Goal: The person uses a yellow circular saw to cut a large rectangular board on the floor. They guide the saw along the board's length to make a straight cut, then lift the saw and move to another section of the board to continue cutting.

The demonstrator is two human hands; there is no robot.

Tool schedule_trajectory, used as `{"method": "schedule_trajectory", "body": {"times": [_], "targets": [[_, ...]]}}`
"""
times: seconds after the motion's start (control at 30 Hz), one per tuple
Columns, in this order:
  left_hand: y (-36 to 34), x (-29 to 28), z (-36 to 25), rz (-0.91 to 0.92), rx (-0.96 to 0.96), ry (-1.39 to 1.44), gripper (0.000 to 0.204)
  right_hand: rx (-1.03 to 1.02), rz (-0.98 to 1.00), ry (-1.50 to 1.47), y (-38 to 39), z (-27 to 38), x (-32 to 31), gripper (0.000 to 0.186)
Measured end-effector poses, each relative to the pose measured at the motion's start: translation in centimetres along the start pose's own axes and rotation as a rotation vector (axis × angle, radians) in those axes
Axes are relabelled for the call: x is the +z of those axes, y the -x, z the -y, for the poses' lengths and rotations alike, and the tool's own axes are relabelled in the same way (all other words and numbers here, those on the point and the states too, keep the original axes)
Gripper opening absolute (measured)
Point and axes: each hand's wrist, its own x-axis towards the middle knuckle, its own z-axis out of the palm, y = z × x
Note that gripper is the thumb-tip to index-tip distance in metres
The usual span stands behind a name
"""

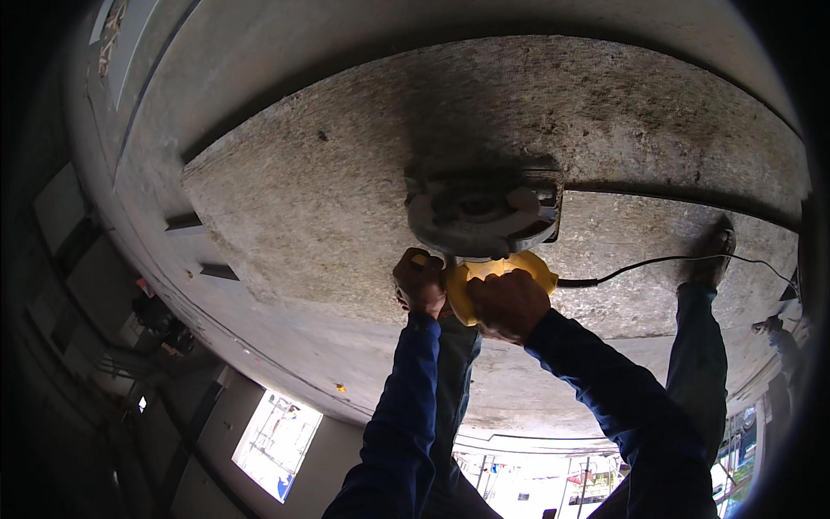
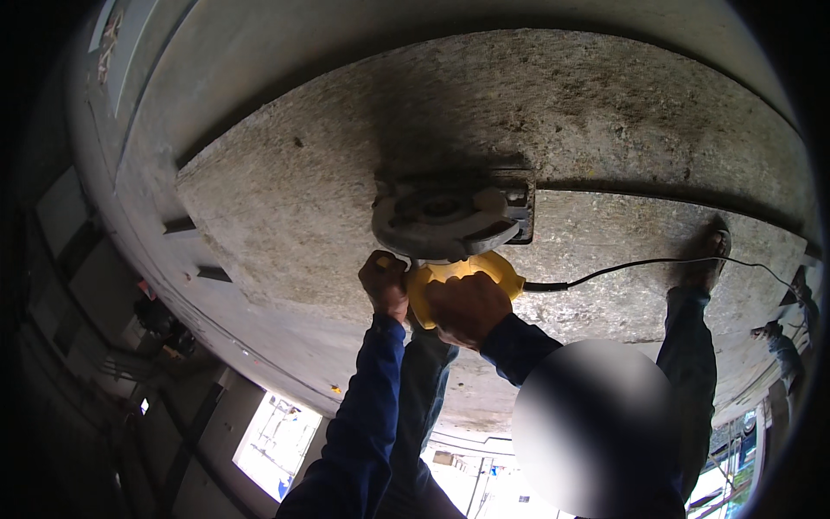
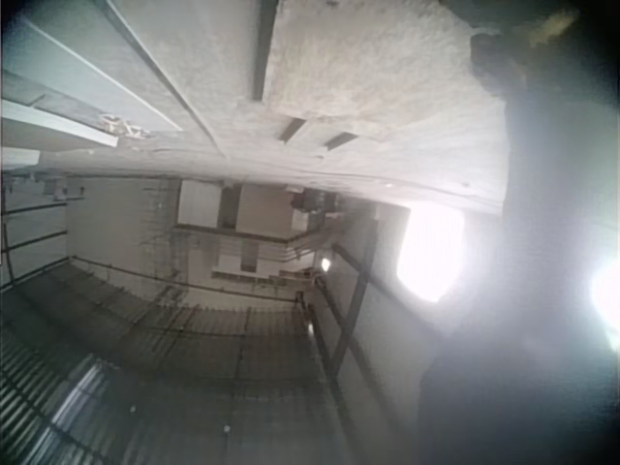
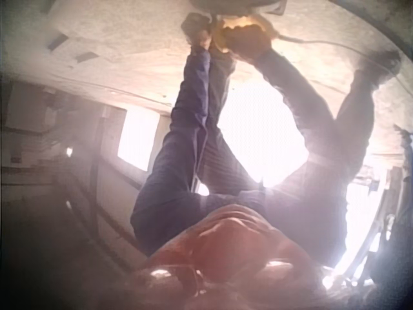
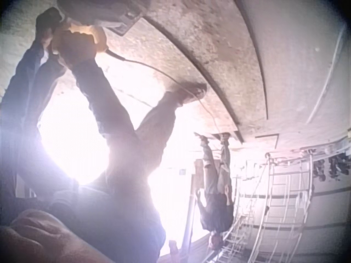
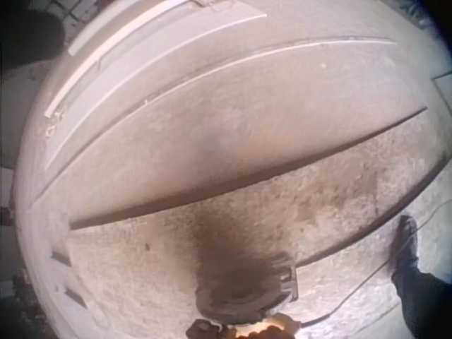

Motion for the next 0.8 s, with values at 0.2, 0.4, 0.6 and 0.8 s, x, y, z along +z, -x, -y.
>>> {"method": "schedule_trajectory", "body": {"times": [0.2,0.4,0.6,0.8], "targets": [[-0.4,-0.6,0.5,-0.052,-0.132,0.115,0.007,-0.009,-0.025,-0.013,-0.7,0.7,0.1,0.023],[-1.1,-1.8,1.5,-0.047,-0.108,0.098,0.006,-0.018,-0.043,-0.044,-1.7,1.7,0.5,0.015],[-1.6,-2.8,2.4,-0.039,-0.155,0.196,0.008,-0.018,0.032,-0.036,-2.7,2.4,0.6,0.019],[-2.2,-3.5,2.8,-0.036,-0.106,0.126,0.006,-0.018,0.009,-0.005,-3.5,3.1,1.2,0.022]]}}
